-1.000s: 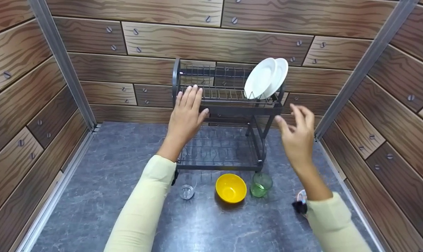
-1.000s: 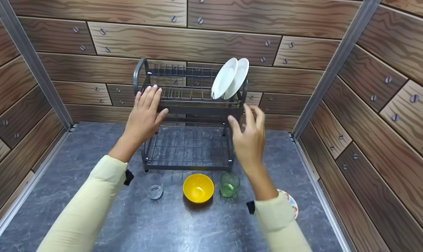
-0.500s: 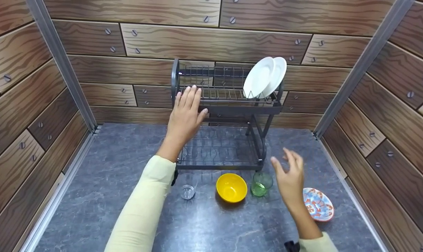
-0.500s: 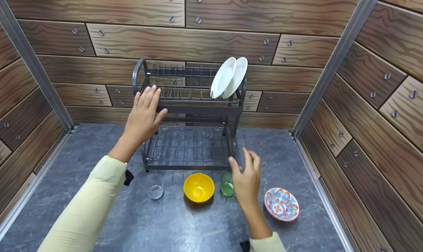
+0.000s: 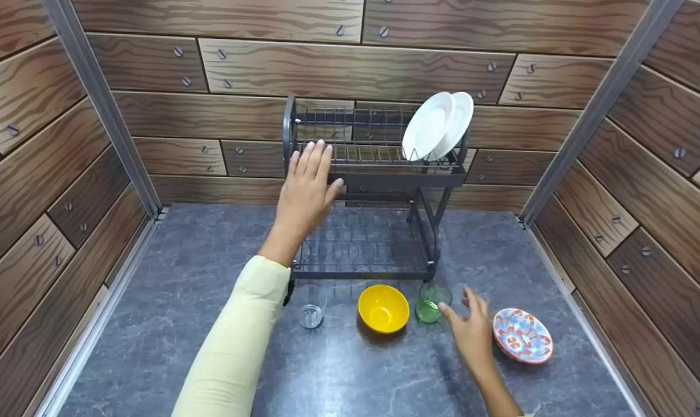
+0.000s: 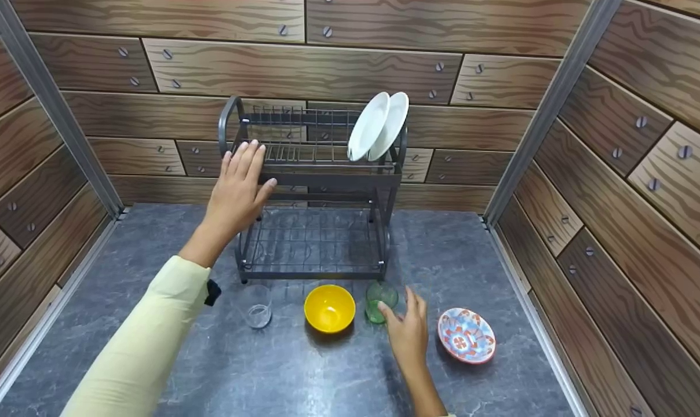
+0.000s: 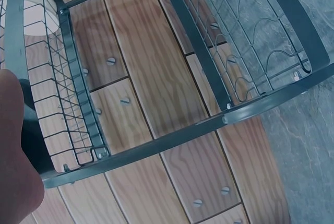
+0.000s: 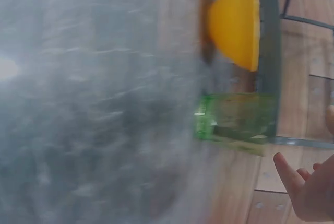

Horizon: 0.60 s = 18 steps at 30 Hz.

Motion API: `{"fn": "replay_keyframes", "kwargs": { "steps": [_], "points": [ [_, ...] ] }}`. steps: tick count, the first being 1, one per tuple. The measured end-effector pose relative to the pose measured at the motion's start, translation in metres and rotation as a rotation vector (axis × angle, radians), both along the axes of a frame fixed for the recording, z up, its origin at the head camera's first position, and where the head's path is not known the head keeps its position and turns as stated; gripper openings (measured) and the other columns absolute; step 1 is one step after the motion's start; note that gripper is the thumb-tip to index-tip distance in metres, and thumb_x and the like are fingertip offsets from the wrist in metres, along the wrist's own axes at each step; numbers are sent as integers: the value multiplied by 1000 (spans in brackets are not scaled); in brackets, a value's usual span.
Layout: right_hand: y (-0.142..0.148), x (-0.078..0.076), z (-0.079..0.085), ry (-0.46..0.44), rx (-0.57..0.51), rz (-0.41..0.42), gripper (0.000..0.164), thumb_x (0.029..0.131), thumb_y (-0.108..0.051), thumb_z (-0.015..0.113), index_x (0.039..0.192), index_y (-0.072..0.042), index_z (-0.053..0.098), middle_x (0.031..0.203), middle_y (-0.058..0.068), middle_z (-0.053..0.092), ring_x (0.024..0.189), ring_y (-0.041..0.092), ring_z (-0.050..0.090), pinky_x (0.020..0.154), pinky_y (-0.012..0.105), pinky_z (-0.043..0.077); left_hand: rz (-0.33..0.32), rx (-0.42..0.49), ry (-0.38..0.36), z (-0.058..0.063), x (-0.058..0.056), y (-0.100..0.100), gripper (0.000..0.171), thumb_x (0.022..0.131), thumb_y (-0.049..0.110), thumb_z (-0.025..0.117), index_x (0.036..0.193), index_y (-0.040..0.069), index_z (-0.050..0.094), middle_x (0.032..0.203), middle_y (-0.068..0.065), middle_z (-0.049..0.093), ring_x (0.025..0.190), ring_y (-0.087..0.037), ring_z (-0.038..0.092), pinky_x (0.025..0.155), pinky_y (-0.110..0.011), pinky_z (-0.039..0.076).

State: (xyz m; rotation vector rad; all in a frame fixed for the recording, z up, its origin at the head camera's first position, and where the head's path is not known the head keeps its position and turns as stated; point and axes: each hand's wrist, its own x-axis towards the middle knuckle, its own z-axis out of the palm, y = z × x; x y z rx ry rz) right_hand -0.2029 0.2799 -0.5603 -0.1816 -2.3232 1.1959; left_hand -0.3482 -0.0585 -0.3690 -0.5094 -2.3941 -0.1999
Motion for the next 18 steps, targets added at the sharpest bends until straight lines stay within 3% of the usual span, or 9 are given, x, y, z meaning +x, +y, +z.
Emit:
{"fn": "replay_keyframes", "kwargs": {
  "steps": [9, 18],
  "points": [
    [11, -14, -34, -113, -64, 62, 86, 78, -25, 79, 144, 6, 33, 137, 27, 39, 126, 39, 42, 93, 46, 50, 0, 5, -3, -1, 0, 0, 66, 101, 46, 33, 153, 8, 19, 158, -9, 19, 147, -24, 12, 120, -41, 3],
    [7, -30, -41, -179, -73, 119, 95, 77, -28, 80, 146, 9, 25, 144, 29, 30, 131, 41, 37, 99, 48, 45, -6, 14, 4, -1, 0, 1, 65, 101, 46, 34, 153, 9, 18, 159, -9, 19, 147, -23, 11, 120, -39, -1]
  ]
}}
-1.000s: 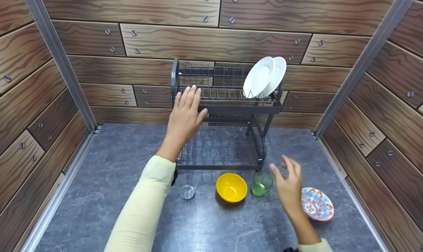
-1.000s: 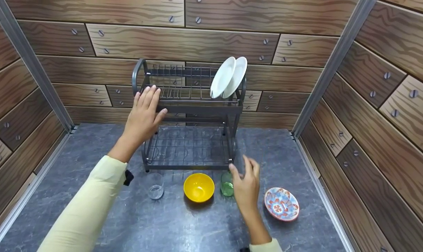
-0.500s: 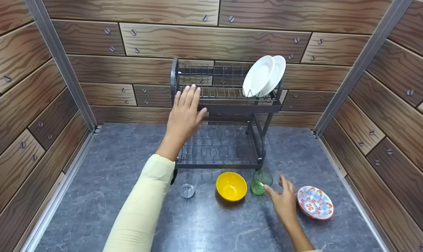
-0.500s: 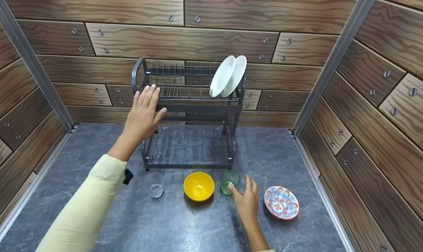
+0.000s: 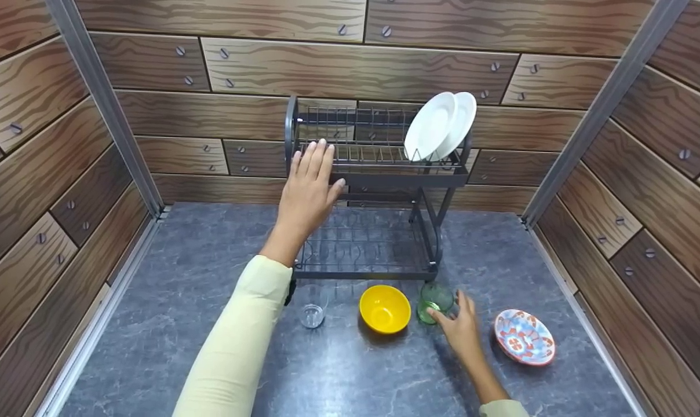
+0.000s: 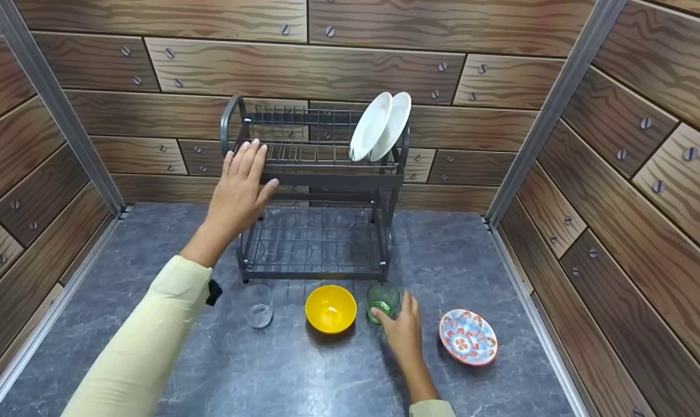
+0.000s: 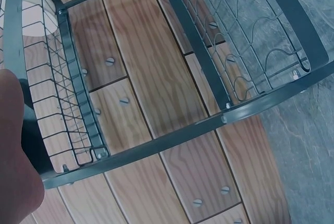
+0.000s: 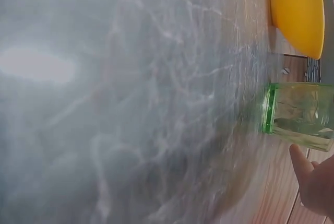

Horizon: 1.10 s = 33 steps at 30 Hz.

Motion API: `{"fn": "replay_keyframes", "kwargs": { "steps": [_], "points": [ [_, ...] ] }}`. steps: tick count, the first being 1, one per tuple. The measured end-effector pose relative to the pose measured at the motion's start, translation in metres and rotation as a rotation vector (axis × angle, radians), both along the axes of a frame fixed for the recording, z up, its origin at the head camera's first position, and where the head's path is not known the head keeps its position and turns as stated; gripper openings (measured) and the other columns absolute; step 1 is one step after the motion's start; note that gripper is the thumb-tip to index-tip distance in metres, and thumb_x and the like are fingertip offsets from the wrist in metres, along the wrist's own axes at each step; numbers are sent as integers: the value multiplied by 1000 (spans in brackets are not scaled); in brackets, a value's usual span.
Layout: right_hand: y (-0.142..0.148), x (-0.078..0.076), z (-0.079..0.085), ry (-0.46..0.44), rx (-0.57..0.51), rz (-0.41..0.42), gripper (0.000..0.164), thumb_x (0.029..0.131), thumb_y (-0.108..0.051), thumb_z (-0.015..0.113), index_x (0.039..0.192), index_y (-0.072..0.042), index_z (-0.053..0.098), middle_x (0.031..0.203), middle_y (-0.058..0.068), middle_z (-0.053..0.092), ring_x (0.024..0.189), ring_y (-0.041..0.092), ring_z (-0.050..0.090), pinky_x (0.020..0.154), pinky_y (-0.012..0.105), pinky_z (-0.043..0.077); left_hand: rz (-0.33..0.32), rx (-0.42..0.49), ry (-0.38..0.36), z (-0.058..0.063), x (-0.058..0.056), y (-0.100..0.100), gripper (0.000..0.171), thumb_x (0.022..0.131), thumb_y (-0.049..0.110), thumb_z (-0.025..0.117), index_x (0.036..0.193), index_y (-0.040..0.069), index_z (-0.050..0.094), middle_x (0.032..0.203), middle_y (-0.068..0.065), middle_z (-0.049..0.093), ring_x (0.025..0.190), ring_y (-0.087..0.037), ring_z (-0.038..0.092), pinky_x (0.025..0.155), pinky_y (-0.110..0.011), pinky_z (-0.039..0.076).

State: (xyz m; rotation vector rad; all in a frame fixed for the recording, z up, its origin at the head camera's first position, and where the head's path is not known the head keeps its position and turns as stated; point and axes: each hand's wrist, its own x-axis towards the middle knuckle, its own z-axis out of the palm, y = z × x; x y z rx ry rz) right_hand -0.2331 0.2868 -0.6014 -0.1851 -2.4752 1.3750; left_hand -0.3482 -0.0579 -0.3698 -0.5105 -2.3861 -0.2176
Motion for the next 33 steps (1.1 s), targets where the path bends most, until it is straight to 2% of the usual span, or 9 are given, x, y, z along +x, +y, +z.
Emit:
{"fn": "replay_keyframes", "kwargs": {
  "steps": [9, 15, 21, 25, 30, 33],
  "points": [
    [-5, -5, -2, 51, 135, -25, 88, 75, -29, 82, 139, 12, 37, 134, 32, 43, 125, 46, 43, 104, 56, 36, 5, -4, 10, -1, 0, -1, 65, 101, 46, 33, 152, 8, 19, 158, -10, 19, 147, -24, 11, 120, -39, -2],
    [-6, -5, -2, 69, 162, -52, 83, 73, -28, 83, 135, 10, 44, 129, 31, 48, 119, 45, 48, 101, 55, 39, 13, -15, 2, -1, 0, -1, 67, 100, 47, 33, 153, 8, 18, 159, -9, 17, 147, -24, 10, 119, -39, -2],
    [-5, -2, 7, 7, 130, -56, 83, 76, -30, 81, 138, 7, 41, 129, 28, 47, 119, 42, 48, 100, 54, 39, 24, -31, -26, 0, 0, 0, 69, 100, 50, 31, 154, 10, 13, 160, -9, 12, 147, -23, 7, 119, -38, -4],
    [-5, 1, 18, -10, 103, -52, 85, 77, -32, 80, 140, 6, 38, 131, 27, 44, 119, 42, 49, 99, 53, 42, 13, -3, -36, -2, 1, 1, 70, 100, 50, 32, 154, 11, 13, 160, -9, 10, 147, -24, 6, 119, -40, -4],
    [-5, 6, 35, 3, 21, -42, 86, 77, -34, 80, 141, 4, 37, 130, 23, 44, 120, 39, 48, 97, 47, 47, -1, 66, -3, -8, 5, 2, 72, 99, 50, 35, 154, 9, 12, 159, -11, 10, 147, -25, 6, 119, -44, -1],
    [-5, 10, 47, 5, -38, -41, 85, 78, -35, 79, 142, 1, 37, 129, 20, 45, 120, 35, 47, 98, 44, 47, -7, 101, 29, -14, 12, 3, 74, 99, 49, 38, 153, 7, 11, 159, -13, 11, 147, -26, 6, 119, -46, 1]
  ]
}}
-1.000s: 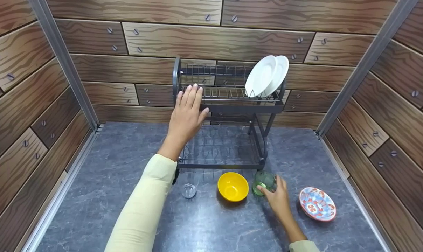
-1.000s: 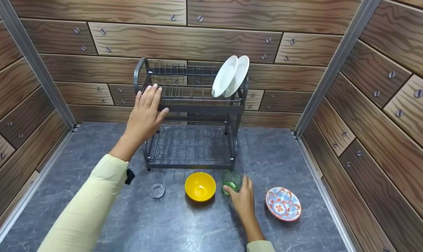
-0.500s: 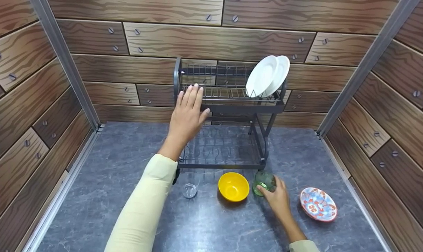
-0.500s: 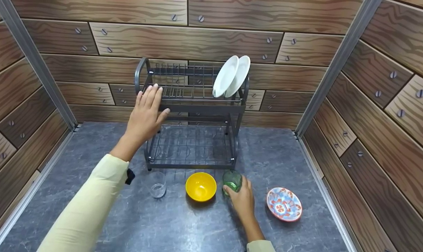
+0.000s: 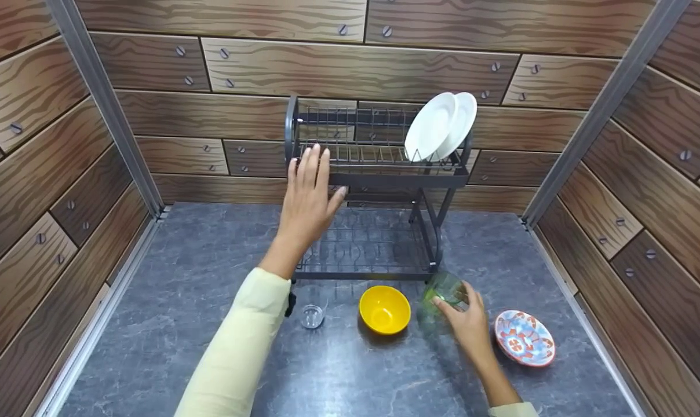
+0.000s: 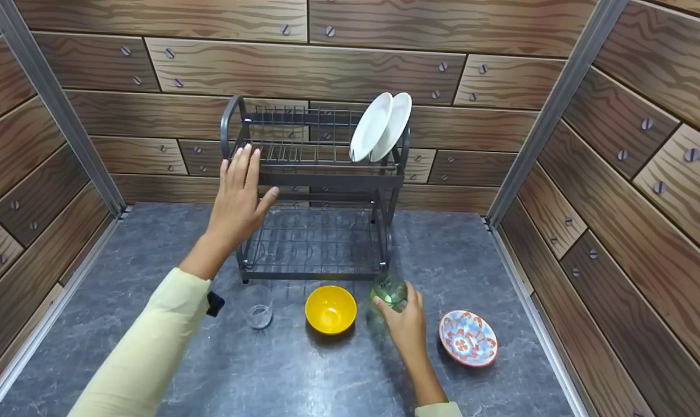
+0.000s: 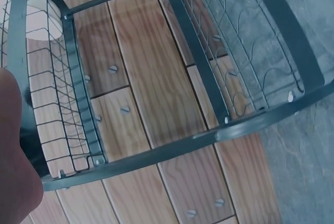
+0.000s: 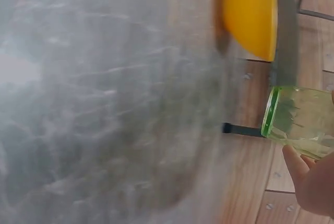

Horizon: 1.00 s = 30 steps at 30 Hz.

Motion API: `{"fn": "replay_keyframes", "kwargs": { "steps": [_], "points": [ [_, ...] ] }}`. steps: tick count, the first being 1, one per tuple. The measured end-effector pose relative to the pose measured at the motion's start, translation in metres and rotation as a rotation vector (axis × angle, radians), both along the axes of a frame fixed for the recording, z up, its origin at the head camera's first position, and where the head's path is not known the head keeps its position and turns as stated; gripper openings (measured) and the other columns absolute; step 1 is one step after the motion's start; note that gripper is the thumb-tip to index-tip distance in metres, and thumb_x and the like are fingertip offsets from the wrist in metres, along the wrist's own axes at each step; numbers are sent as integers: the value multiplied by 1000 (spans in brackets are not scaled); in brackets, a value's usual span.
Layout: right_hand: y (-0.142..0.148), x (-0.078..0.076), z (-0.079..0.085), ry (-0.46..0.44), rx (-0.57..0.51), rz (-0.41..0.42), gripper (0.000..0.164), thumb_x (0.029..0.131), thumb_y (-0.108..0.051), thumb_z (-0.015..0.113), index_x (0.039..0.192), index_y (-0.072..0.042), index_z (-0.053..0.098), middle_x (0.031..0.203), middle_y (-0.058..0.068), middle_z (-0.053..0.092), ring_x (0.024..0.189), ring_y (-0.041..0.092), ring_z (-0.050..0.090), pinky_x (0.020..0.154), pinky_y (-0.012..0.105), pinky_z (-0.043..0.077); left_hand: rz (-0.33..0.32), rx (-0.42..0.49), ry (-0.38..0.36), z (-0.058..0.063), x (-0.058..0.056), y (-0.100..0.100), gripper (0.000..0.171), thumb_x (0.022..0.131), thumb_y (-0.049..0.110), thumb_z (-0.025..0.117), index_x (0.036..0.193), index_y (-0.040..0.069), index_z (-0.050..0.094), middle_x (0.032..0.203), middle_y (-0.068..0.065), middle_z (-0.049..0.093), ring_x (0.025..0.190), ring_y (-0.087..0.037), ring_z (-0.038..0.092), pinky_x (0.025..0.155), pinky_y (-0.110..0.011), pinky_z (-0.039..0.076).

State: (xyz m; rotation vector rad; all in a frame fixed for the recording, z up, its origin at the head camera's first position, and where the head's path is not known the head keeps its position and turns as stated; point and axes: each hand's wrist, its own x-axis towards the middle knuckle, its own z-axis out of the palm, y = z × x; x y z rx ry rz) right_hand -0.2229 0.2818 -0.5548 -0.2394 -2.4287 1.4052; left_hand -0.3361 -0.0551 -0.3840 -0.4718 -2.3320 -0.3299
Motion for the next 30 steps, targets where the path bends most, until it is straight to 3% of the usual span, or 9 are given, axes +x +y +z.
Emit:
{"fn": "replay_keyframes", "kwargs": {
  "steps": [7, 12, 19, 24, 30],
  "points": [
    [-11, 15, 24, -42, -79, 21, 92, 76, -47, 77, 146, -5, 35, 138, 17, 41, 127, 33, 42, 101, 45, 45, -26, 39, 30, -32, 35, -3, 78, 97, 46, 44, 153, 4, 11, 159, -13, 11, 147, -27, 9, 119, -49, 6],
    [-20, 23, 35, -63, -174, 53, 89, 76, -48, 76, 147, -12, 34, 137, 12, 44, 131, 27, 40, 101, 42, 44, -73, 104, -61, -66, 70, 3, 79, 96, 46, 45, 153, 4, 8, 160, -12, 7, 147, -27, 9, 118, -49, 10],
    [-39, 32, 40, -39, -316, 105, 78, 81, -34, 76, 145, -11, 37, 131, 13, 55, 123, 19, 49, 88, 17, 48, -217, 285, -239, -109, 112, 30, 78, 96, 49, 45, 154, 10, 11, 160, -4, 7, 146, -24, 13, 117, -45, 19],
    [-55, 37, 37, -7, -426, 143, 70, 84, -20, 74, 143, -5, 39, 132, 13, 54, 119, 22, 52, 90, 17, 48, -342, 451, -357, -133, 131, 46, 76, 94, 45, 53, 154, 19, 15, 159, 1, 13, 144, -24, 22, 113, -46, 28],
    [-70, 46, 37, -43, -609, 175, 65, 89, -13, 67, 144, -2, 36, 137, 19, 46, 122, 23, 49, 94, 22, 48, -439, 602, -430, -157, 143, 60, 71, 93, 43, 57, 152, 22, 24, 156, 1, 24, 141, -24, 29, 109, -51, 34]
  ]
}}
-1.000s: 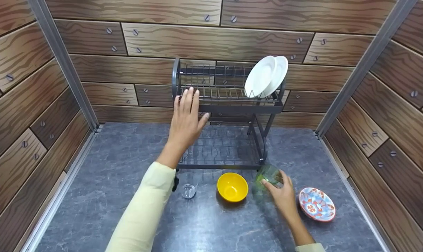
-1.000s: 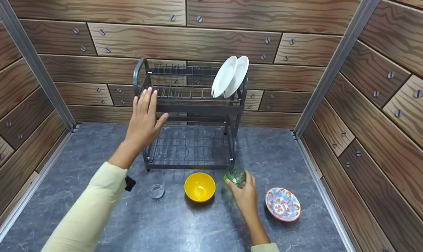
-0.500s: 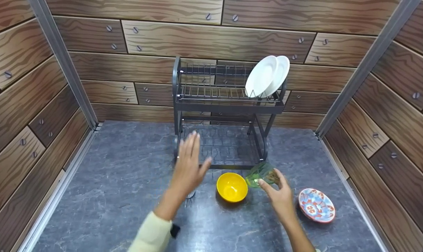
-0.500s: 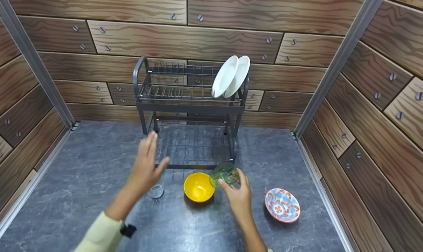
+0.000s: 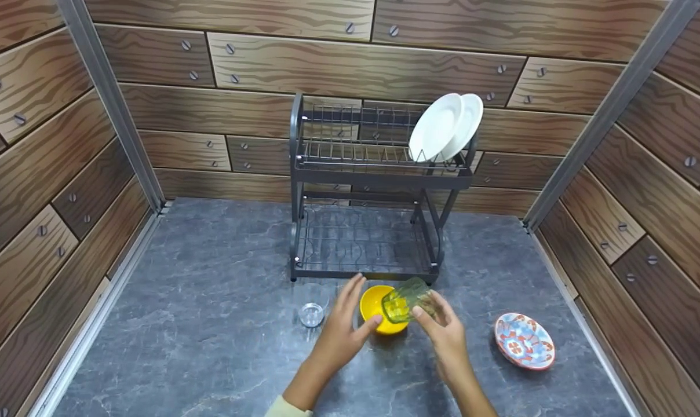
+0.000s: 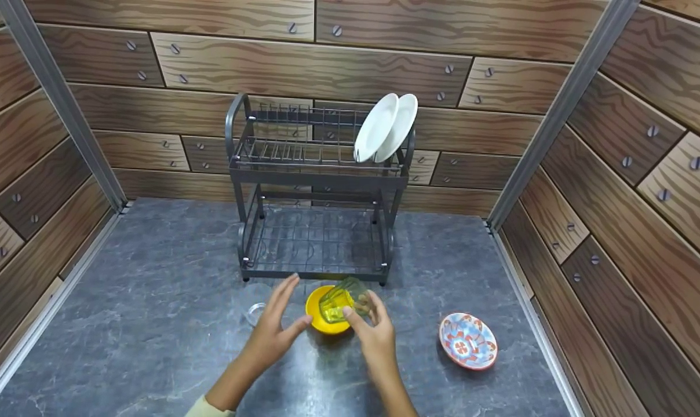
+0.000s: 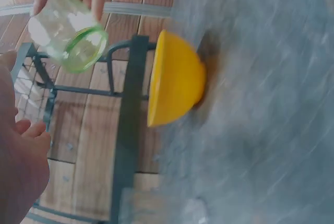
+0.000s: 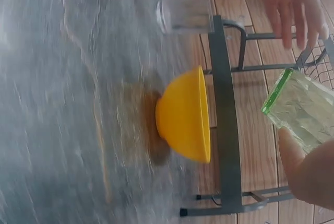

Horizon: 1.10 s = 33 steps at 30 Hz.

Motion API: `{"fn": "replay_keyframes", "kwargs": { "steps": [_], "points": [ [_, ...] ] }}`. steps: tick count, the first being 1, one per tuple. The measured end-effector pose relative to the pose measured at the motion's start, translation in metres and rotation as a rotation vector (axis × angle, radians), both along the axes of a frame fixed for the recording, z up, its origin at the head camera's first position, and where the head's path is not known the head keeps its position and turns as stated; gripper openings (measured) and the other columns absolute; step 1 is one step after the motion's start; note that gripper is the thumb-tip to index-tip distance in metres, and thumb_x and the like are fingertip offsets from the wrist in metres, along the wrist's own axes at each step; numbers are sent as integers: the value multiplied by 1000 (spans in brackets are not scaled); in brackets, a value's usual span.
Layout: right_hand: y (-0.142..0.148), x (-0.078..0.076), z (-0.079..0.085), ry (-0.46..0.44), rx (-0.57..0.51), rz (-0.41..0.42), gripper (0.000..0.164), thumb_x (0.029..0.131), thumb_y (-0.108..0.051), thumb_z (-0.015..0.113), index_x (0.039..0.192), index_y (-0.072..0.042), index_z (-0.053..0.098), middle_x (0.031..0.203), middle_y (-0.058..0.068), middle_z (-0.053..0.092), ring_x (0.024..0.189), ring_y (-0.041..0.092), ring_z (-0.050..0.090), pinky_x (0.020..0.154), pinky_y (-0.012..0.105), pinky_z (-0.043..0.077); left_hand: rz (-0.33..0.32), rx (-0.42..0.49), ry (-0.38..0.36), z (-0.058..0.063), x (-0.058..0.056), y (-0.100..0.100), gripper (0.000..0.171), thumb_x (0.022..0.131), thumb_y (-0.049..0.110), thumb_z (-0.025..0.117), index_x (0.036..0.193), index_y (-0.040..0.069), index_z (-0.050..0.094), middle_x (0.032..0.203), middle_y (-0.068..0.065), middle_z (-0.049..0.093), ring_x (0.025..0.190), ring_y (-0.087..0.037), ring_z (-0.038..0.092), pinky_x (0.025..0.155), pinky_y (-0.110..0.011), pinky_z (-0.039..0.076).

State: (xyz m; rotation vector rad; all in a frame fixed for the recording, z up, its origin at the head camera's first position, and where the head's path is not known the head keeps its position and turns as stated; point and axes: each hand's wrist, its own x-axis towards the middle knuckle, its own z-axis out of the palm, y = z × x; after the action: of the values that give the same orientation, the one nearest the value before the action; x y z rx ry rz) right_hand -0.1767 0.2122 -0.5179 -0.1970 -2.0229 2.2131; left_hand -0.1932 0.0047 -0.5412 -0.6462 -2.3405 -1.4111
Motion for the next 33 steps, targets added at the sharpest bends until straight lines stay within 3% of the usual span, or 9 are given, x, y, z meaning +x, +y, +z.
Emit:
{"fn": "replay_keyframes", "kwargs": {
  "steps": [5, 9, 15, 24, 28, 33],
  "points": [
    [-6, 4, -1, -53, -70, 41, 67, 91, -20, 65, 146, -2, 31, 143, 19, 39, 123, 21, 49, 98, 33, 48, -34, 115, -80, -18, 3, 9, 72, 91, 44, 61, 151, 23, 28, 154, 2, 28, 140, -23, 30, 109, -51, 33],
    [-10, 5, -4, -60, -121, 57, 69, 92, -22, 64, 147, 1, 28, 147, 21, 33, 121, 20, 51, 97, 30, 48, -41, 189, -144, -28, 5, 14, 74, 88, 47, 63, 150, 24, 30, 153, 3, 30, 139, -23, 31, 110, -51, 32],
    [-17, 6, -8, -63, -196, 56, 70, 91, -19, 65, 146, 5, 28, 145, 25, 36, 115, 16, 56, 94, 29, 50, -37, 254, -187, -37, 7, 18, 76, 85, 48, 66, 148, 19, 35, 150, -1, 36, 137, -21, 35, 111, -49, 30],
    [-23, 6, -10, -84, -223, 94, 69, 93, -24, 62, 146, 4, 29, 145, 25, 35, 114, 17, 58, 94, 30, 50, -45, 326, -293, -38, 10, 21, 74, 84, 47, 68, 146, 20, 38, 148, -1, 39, 136, -19, 37, 112, -40, 33],
    [-24, 6, -11, -84, -231, 109, 68, 93, -25, 62, 146, 3, 29, 146, 24, 34, 116, 19, 57, 95, 31, 49, -64, 378, -281, -39, 10, 21, 69, 86, 40, 68, 145, 20, 38, 145, -4, 43, 133, -20, 42, 110, -35, 36],
    [-25, 5, -10, -80, -240, 124, 64, 95, -24, 59, 145, 4, 30, 148, 22, 31, 119, 22, 55, 96, 31, 49, -85, 427, -267, -40, 8, 20, 67, 88, 33, 67, 145, 12, 38, 144, -7, 44, 132, -23, 44, 108, -38, 37]
  ]
}}
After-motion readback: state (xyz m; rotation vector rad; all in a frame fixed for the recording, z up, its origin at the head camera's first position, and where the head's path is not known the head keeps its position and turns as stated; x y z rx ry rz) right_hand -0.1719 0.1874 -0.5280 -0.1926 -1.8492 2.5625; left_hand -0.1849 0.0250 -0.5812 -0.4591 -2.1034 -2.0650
